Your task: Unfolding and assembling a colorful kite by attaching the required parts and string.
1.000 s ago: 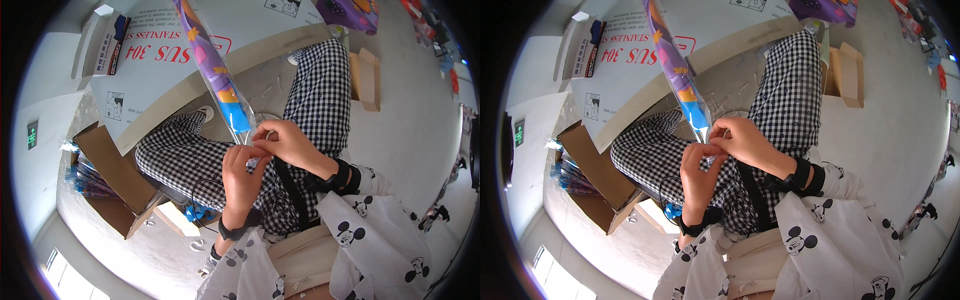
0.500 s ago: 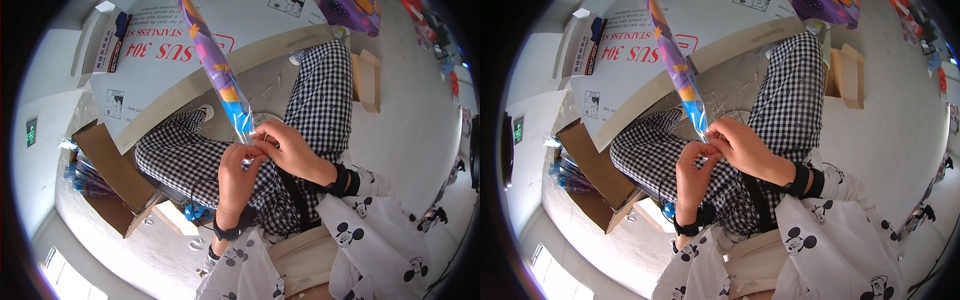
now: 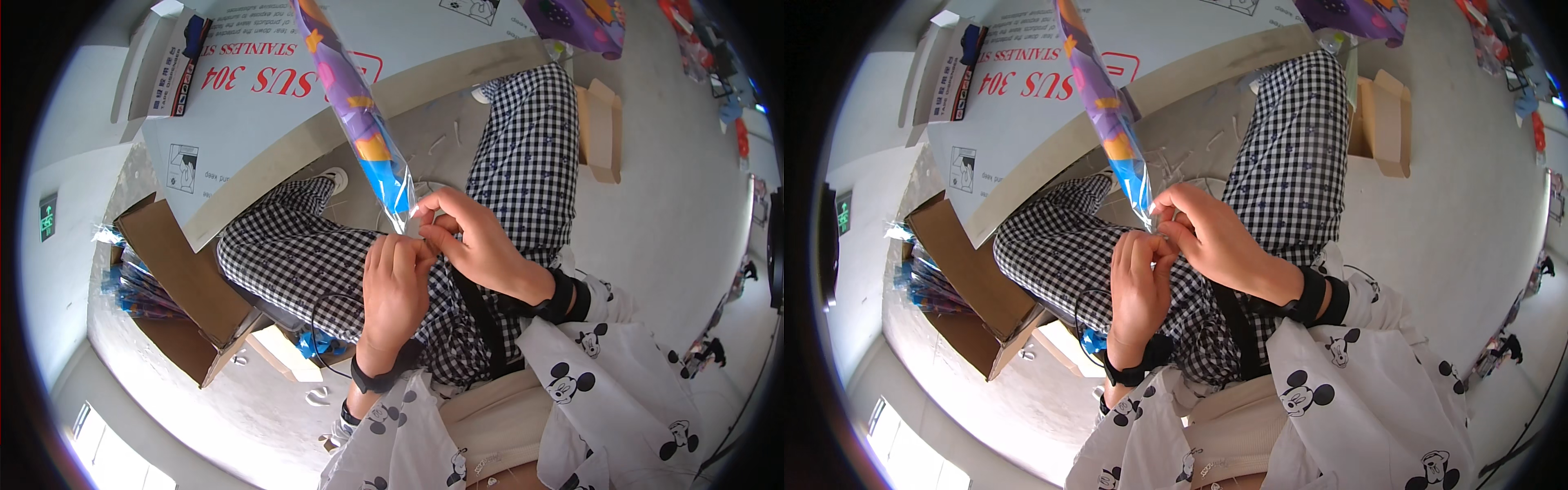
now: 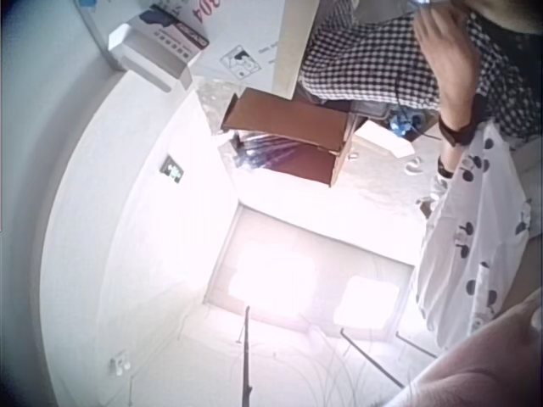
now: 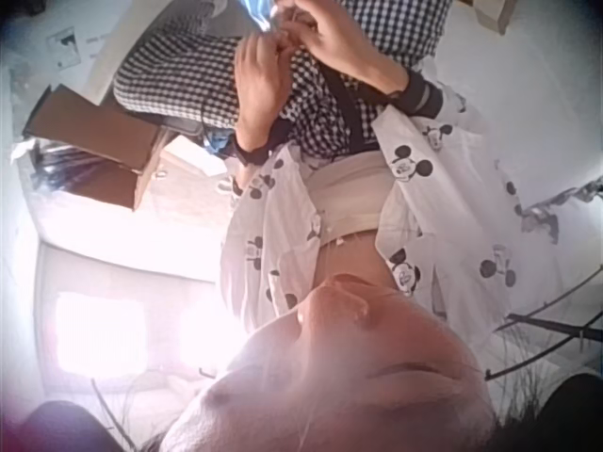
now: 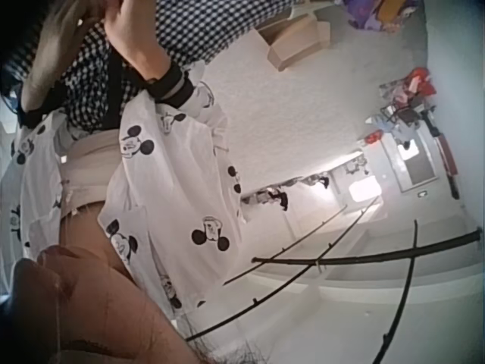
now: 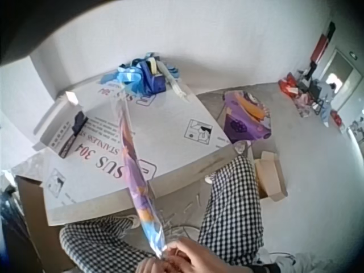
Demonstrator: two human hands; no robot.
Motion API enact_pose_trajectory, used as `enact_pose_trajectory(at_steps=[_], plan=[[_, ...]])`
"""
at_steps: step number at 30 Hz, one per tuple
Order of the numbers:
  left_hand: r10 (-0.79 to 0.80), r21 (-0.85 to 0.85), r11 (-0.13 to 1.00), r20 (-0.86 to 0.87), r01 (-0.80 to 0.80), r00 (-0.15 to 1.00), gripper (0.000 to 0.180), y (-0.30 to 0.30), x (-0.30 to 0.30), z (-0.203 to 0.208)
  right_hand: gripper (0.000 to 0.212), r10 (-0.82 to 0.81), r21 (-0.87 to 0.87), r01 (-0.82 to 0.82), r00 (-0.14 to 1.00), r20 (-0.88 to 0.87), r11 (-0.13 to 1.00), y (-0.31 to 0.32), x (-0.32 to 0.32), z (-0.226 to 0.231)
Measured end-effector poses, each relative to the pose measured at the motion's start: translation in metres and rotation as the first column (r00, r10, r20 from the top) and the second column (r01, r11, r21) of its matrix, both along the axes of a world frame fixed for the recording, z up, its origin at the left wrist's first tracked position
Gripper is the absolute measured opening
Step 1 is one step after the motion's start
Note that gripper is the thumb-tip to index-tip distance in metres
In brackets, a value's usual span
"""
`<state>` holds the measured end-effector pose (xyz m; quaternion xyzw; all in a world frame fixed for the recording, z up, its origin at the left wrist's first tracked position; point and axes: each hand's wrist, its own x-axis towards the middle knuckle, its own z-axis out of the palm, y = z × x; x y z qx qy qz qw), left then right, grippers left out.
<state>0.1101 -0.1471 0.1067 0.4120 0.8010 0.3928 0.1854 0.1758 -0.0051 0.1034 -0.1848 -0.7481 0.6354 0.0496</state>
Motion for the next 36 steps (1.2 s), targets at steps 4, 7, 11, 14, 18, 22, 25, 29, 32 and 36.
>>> enact_pose_trajectory(at_steps=[4, 7, 11, 14, 18, 22, 25, 29, 32, 36], plan=[[0.021, 0.075, 0.997, 0.074, -0.026, 0.997, 0.021, -0.001, 0.000, 0.004, 0.020, 0.021, -0.139, -0.016, 0.999, 0.034, 0.990, 0.005, -0.001, 0.002], [0.031, 0.108, 0.993, 0.108, -0.043, 0.994, 0.023, -0.003, 0.000, 0.004, 0.019, 0.009, -0.123, -0.006, 1.000, 0.022, 0.992, 0.004, -0.001, 0.003], [0.044, 0.117, 0.990, 0.312, -0.084, 0.949, 0.021, -0.008, 0.002, 0.006, 0.019, -0.014, -0.215, 0.022, 0.999, 0.037, 0.976, 0.001, -0.001, 0.007], [0.041, 0.124, 0.988, 0.374, -0.094, 0.926, 0.021, -0.010, 0.003, 0.008, 0.019, -0.053, -0.189, 0.059, 0.998, 0.034, 0.980, 0.003, 0.001, 0.006], [-0.025, 0.202, 0.977, 0.403, -0.062, 0.915, 0.021, -0.017, 0.008, 0.012, 0.018, -0.169, -0.349, 0.191, 0.981, 0.094, 0.917, 0.022, -0.002, 0.004], [0.213, 0.174, 0.939, 0.386, -0.297, 0.898, 0.020, -0.017, 0.004, 0.016, 0.022, -0.095, -0.333, 0.111, 0.993, 0.062, 0.936, 0.024, -0.002, 0.011], [0.222, 0.186, 0.947, 0.217, -0.263, 0.951, 0.023, -0.006, -0.003, 0.017, 0.024, -0.076, -0.322, 0.087, 0.996, 0.047, 0.943, 0.021, -0.001, 0.013], [0.132, 0.183, 0.973, 0.043, -0.137, 0.990, 0.035, 0.003, -0.005, 0.021, 0.028, -0.049, -0.256, 0.059, 0.998, 0.047, 0.965, 0.018, 0.000, 0.020], [0.093, 0.182, 0.980, -0.026, -0.087, 0.995, 0.030, 0.007, -0.003, 0.018, 0.031, -0.069, -0.160, 0.073, 0.997, 0.029, 0.984, 0.017, 0.001, 0.020], [0.117, 0.209, 0.972, -0.044, -0.106, 0.992, 0.024, 0.009, -0.001, 0.016, 0.035, -0.070, -0.106, 0.073, 0.997, 0.033, 0.992, 0.015, -0.001, 0.024]])
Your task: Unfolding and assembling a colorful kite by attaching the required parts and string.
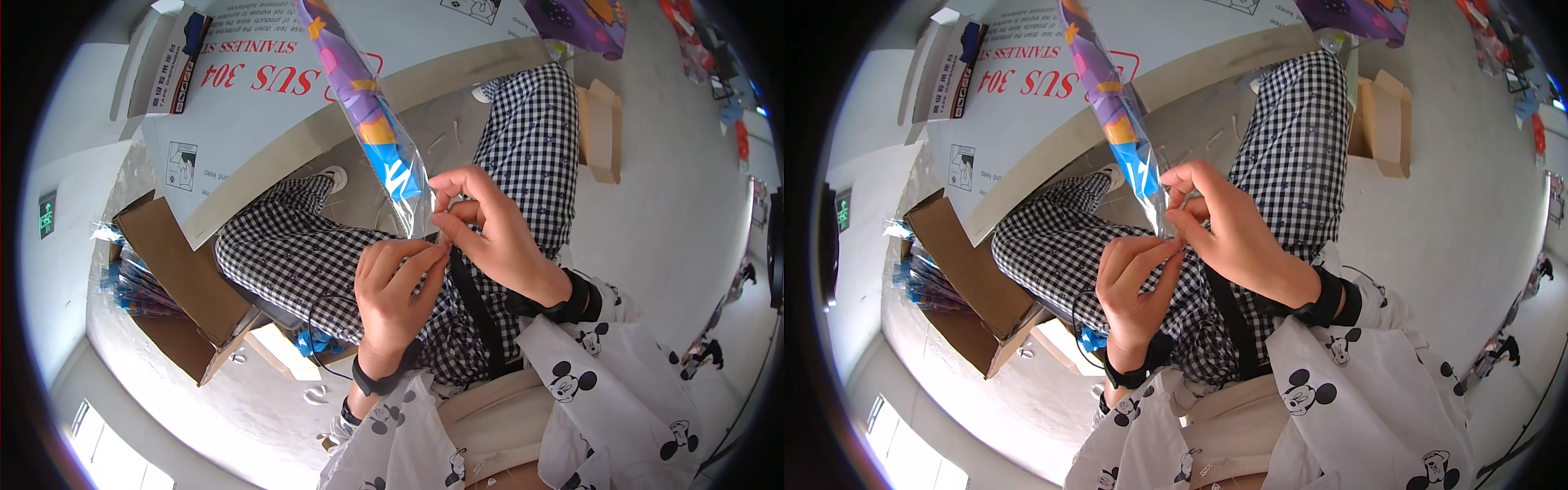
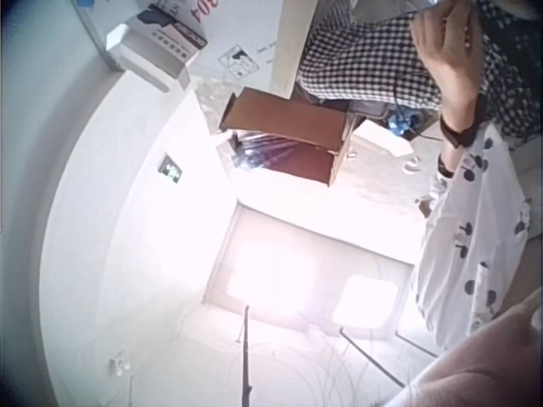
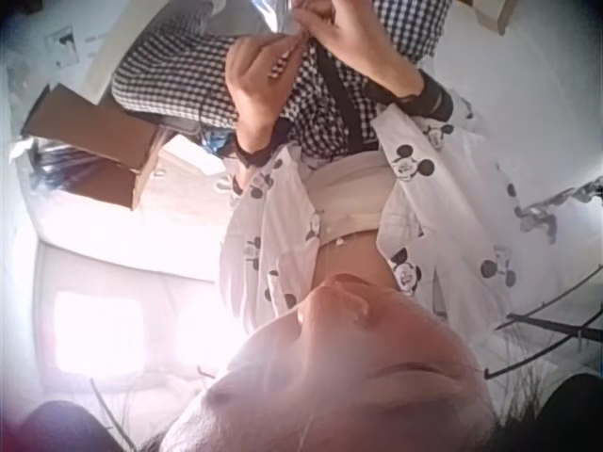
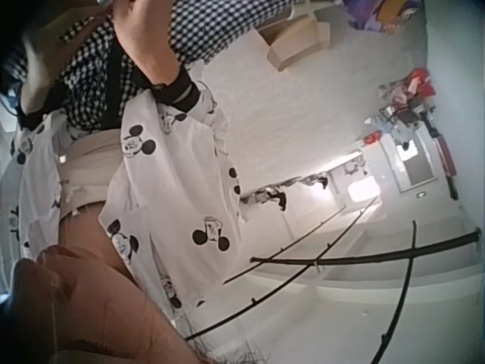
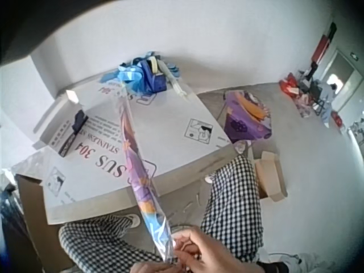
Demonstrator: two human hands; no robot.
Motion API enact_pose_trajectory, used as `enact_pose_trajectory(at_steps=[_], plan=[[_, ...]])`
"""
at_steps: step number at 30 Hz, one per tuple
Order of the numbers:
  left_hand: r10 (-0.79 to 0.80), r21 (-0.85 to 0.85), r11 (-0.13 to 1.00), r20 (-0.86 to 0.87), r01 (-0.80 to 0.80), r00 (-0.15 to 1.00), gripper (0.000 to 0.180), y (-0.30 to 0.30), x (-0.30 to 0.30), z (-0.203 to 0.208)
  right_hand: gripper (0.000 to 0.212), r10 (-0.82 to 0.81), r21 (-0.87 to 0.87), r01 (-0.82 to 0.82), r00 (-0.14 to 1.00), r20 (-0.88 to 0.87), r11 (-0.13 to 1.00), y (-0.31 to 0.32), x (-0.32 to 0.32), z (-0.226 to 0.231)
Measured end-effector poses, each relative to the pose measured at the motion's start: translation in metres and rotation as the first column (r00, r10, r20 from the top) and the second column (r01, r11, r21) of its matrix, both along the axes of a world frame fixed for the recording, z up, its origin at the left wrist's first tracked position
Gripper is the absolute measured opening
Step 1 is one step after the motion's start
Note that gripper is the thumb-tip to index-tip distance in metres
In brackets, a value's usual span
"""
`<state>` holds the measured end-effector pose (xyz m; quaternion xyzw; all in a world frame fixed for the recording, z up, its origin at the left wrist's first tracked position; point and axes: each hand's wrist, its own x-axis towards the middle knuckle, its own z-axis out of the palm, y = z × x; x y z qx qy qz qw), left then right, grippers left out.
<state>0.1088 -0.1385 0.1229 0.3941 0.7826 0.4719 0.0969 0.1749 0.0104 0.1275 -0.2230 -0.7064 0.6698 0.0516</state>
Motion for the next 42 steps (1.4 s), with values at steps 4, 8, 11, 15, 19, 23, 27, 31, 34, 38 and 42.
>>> enact_pose_trajectory(at_steps=[4, 8, 11, 15, 19, 23, 27, 31, 34, 38, 42], plan=[[0.010, 0.010, 1.000, 0.064, -0.010, 0.998, 0.023, 0.002, 0.001, 0.003, 0.037, -0.013, -0.002, 0.013, 1.000, 0.001, 1.000, 0.000, 0.000, -0.001], [0.023, 0.013, 1.000, 0.060, -0.024, 0.998, 0.023, 0.002, 0.002, 0.002, 0.037, 0.003, 0.073, -0.002, 1.000, -0.012, 0.997, 0.000, -0.001, 0.000], [0.032, 0.005, 0.999, 0.052, -0.032, 0.998, 0.023, 0.001, 0.003, 0.002, 0.038, 0.005, 0.073, -0.004, 1.000, -0.006, 0.997, 0.000, -0.002, 0.001], [0.119, 0.012, 0.991, 0.322, -0.130, 0.939, 0.018, 0.002, 0.005, 0.004, 0.039, 0.077, 0.087, -0.072, 0.996, -0.052, 0.994, 0.004, 0.000, 0.000], [0.168, 0.019, 0.974, 0.610, -0.227, 0.775, 0.012, -0.004, 0.002, 0.001, 0.040, 0.261, 0.298, -0.192, 0.943, -0.209, 0.935, 0.009, -0.002, 0.000], [0.135, 0.056, 0.969, 0.699, -0.241, 0.703, 0.011, -0.010, -0.004, 0.002, 0.022, 0.341, 0.271, -0.292, 0.927, -0.158, 0.917, 0.011, 0.000, 0.001], [0.107, 0.060, 0.978, 0.681, -0.201, 0.725, 0.010, -0.013, -0.009, 0.009, 0.020, 0.399, 0.289, -0.348, 0.907, -0.137, 0.892, 0.016, -0.002, 0.005], [0.095, 0.042, 0.986, 0.657, -0.162, 0.748, 0.011, -0.015, -0.011, 0.015, 0.025, 0.419, 0.310, -0.358, 0.895, -0.156, 0.881, 0.017, -0.003, 0.009], [0.090, 0.034, 0.989, 0.622, -0.142, 0.778, 0.013, -0.016, -0.013, 0.019, 0.025, 0.427, 0.307, -0.363, 0.888, -0.172, 0.880, 0.018, -0.004, 0.011], [0.075, 0.040, 0.991, 0.635, -0.129, 0.769, 0.013, -0.017, -0.013, 0.019, 0.024, 0.443, 0.311, -0.379, 0.881, -0.168, 0.871, 0.019, -0.005, 0.013], [0.053, 0.043, 0.993, 0.652, -0.107, 0.756, 0.015, -0.016, -0.015, 0.021, 0.023, 0.448, 0.301, -0.388, 0.880, -0.160, 0.871, 0.022, -0.005, 0.014]])
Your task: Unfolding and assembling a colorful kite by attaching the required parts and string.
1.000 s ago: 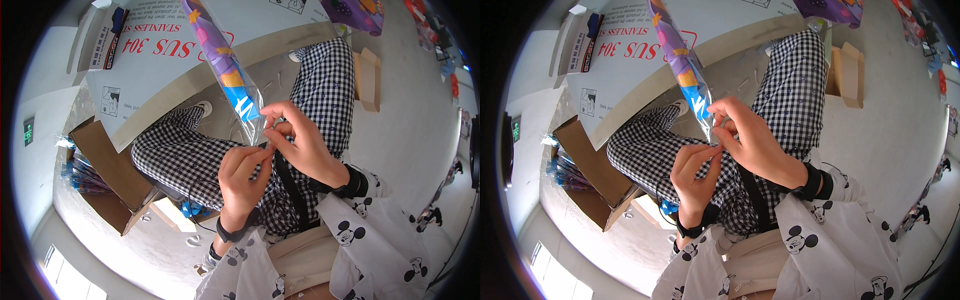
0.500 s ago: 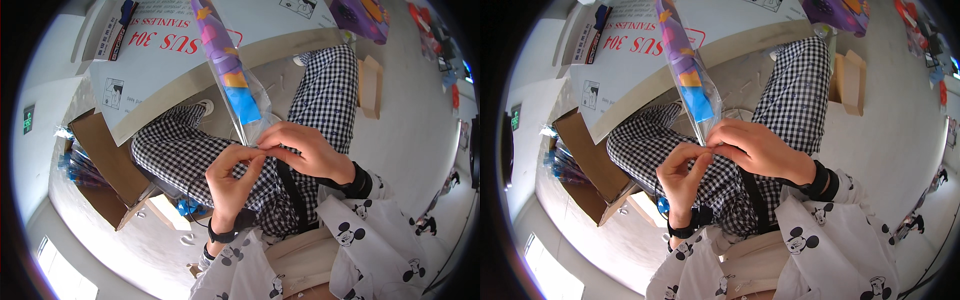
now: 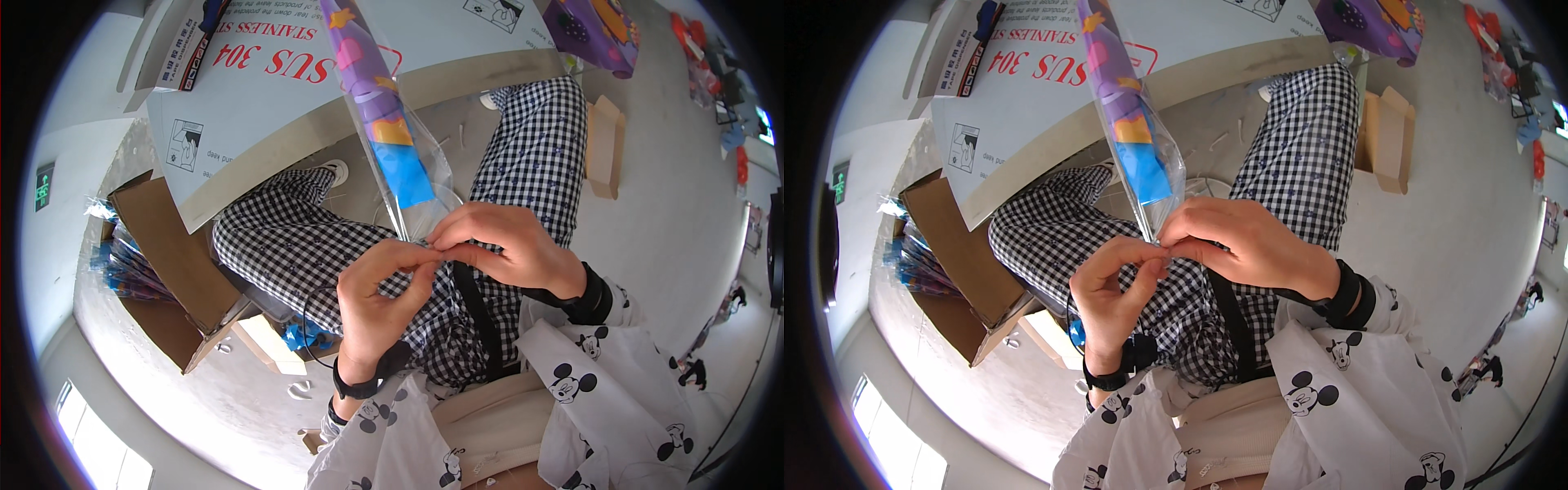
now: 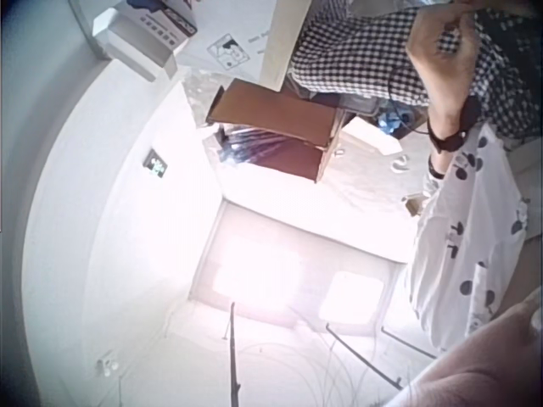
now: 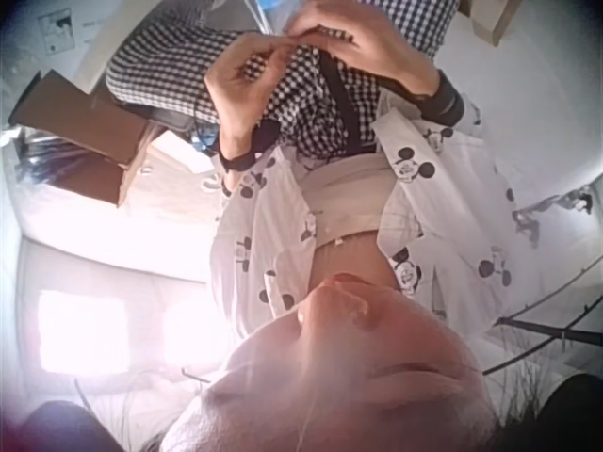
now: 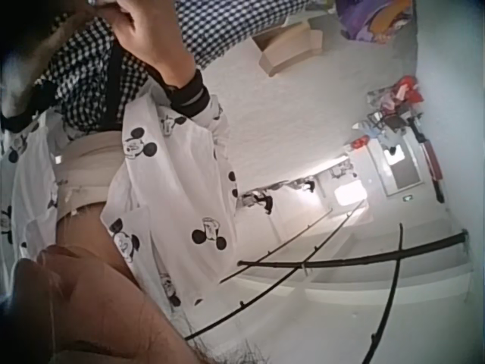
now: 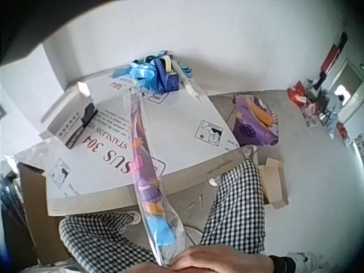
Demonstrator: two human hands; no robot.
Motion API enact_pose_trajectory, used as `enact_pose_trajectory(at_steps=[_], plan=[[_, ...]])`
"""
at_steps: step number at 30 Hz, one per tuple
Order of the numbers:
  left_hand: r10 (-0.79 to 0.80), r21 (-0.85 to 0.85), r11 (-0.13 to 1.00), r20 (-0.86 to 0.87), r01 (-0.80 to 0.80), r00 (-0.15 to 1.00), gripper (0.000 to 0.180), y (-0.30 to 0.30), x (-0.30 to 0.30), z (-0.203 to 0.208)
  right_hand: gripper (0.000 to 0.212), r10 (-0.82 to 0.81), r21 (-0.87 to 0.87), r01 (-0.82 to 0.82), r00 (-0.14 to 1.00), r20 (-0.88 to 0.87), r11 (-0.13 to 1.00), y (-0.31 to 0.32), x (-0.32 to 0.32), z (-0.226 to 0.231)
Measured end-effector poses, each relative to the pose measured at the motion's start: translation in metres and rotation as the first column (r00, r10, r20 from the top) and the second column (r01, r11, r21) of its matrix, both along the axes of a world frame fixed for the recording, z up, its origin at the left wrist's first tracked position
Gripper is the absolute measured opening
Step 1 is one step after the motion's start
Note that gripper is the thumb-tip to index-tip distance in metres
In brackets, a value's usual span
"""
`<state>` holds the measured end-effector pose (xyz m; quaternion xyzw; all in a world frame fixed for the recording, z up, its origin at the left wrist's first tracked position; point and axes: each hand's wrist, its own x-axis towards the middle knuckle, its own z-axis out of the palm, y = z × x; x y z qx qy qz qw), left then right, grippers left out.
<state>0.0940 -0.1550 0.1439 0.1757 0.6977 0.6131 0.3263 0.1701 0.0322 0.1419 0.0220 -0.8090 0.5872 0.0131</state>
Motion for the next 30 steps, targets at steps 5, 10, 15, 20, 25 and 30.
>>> enact_pose_trajectory(at_steps=[5, 10, 15, 20, 25, 30], plan=[[-0.031, 0.007, 0.999, -0.047, 0.032, 0.998, 0.018, -0.001, -0.002, 0.000, 0.022, 0.010, -0.018, -0.011, 0.999, -0.035, 1.000, 0.001, -0.001, -0.001], [-0.050, 0.025, 0.998, -0.080, 0.052, 0.996, 0.019, -0.001, -0.003, 0.001, 0.022, 0.018, -0.024, -0.019, 0.999, -0.040, 1.000, 0.002, -0.002, 0.000], [-0.080, 0.028, 0.996, -0.129, 0.084, 0.988, 0.018, -0.001, -0.005, 0.002, 0.022, 0.036, -0.016, -0.036, 0.999, -0.019, 0.999, 0.003, -0.001, 0.000], [-0.091, 0.014, 0.995, -0.168, 0.095, 0.982, 0.017, 0.002, -0.006, 0.003, 0.022, 0.039, -0.007, -0.039, 0.999, -0.007, 0.999, 0.003, -0.001, 0.001], [-0.068, 0.026, 0.996, -0.311, 0.080, 0.948, 0.017, 0.006, -0.004, 0.002, 0.022, 0.039, 0.010, -0.039, 0.999, -0.010, 0.999, 0.004, 0.000, 0.000], [0.021, 0.131, 0.991, -0.174, 0.002, 0.985, 0.015, 0.001, 0.004, -0.005, 0.018, 0.071, 0.015, -0.070, 0.995, -0.068, 0.997, 0.006, -0.003, 0.000]])
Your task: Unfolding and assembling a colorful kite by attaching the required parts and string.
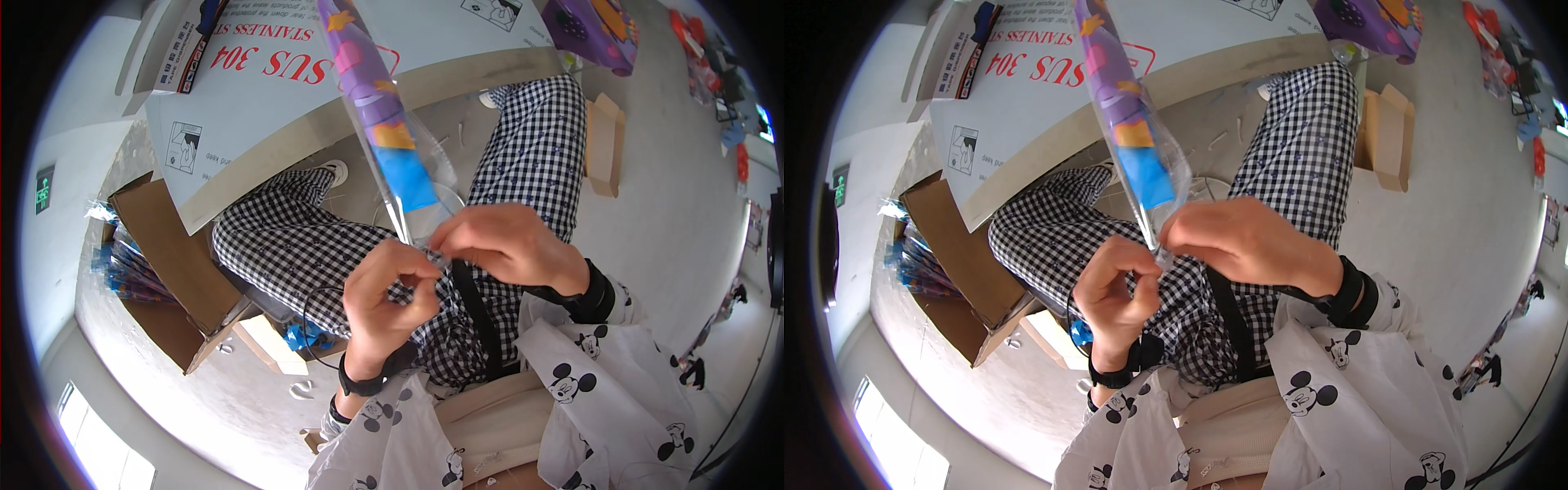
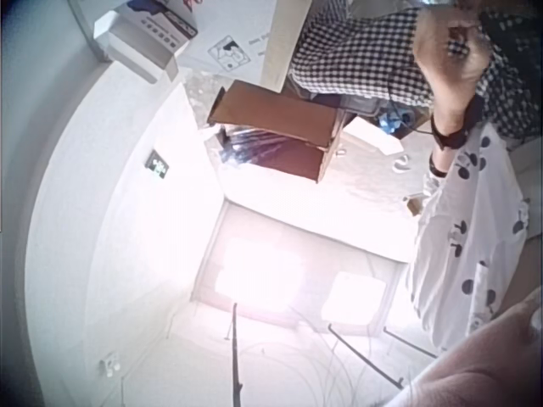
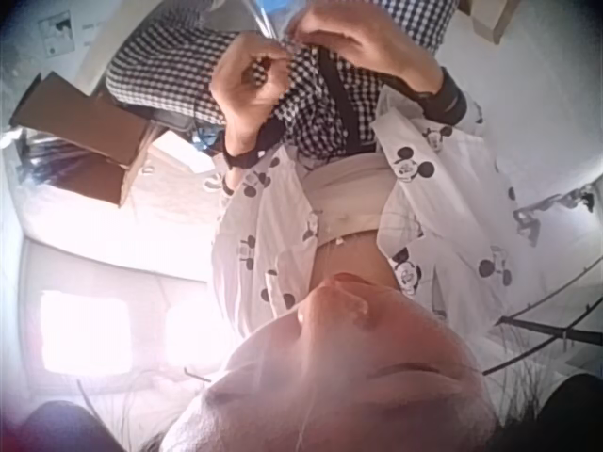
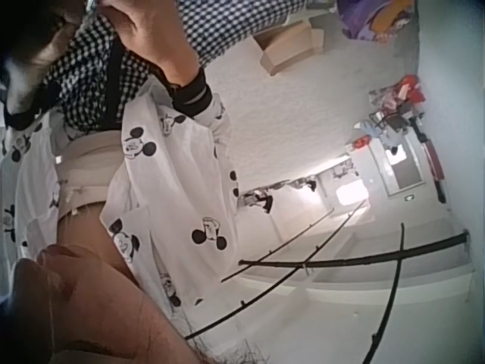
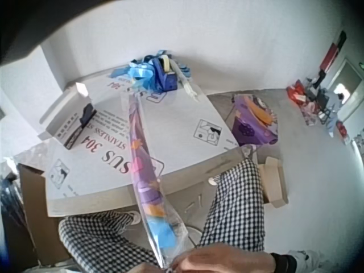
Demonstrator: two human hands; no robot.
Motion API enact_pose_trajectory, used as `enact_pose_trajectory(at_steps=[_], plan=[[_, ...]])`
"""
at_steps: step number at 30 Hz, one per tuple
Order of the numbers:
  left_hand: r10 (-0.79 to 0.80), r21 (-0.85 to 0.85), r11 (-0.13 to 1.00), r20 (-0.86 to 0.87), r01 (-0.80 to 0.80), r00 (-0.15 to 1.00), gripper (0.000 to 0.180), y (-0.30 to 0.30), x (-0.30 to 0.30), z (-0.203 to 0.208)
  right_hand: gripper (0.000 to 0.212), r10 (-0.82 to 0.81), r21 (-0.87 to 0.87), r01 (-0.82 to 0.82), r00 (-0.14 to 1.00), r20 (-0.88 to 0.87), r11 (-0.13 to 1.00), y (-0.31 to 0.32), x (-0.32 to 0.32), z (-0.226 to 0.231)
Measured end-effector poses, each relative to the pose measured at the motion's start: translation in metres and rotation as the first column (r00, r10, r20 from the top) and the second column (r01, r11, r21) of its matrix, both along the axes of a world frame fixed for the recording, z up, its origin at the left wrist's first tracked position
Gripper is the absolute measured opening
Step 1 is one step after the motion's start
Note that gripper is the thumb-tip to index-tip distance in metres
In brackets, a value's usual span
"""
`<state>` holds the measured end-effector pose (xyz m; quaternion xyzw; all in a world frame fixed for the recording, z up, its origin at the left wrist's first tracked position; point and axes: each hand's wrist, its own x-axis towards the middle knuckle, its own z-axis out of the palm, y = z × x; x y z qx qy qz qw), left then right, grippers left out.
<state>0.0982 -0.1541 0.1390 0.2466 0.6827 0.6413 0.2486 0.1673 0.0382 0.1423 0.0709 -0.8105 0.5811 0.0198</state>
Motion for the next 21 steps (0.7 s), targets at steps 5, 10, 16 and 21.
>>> enact_pose_trajectory(at_steps=[5, 10, 16, 21], plan=[[0.054, 0.192, 0.971, 0.416, -0.145, 0.908, 0.008, -0.026, -0.004, 0.002, 0.012, -0.159, -0.016, 0.158, 0.987, -0.034, 0.987, 0.026, 0.006, -0.007], [0.196, -0.170, 0.971, 0.162, -0.169, 0.967, 0.017, -0.030, -0.004, 0.002, 0.014, -0.112, -0.030, 0.110, 0.988, -0.101, 0.993, 0.015, 0.003, 0.001], [0.059, -0.081, 0.994, -0.169, -0.074, 0.984, 0.024, -0.001, -0.011, 0.017, 0.020, -0.058, 0.030, 0.065, 0.982, -0.180, 0.997, 0.007, 0.003, 0.006], [-0.048, -0.050, 0.998, -0.197, 0.039, 0.979, 0.026, 0.011, -0.013, 0.019, 0.019, -0.050, 0.020, 0.056, 0.975, -0.217, 0.998, 0.005, 0.000, 0.008]])
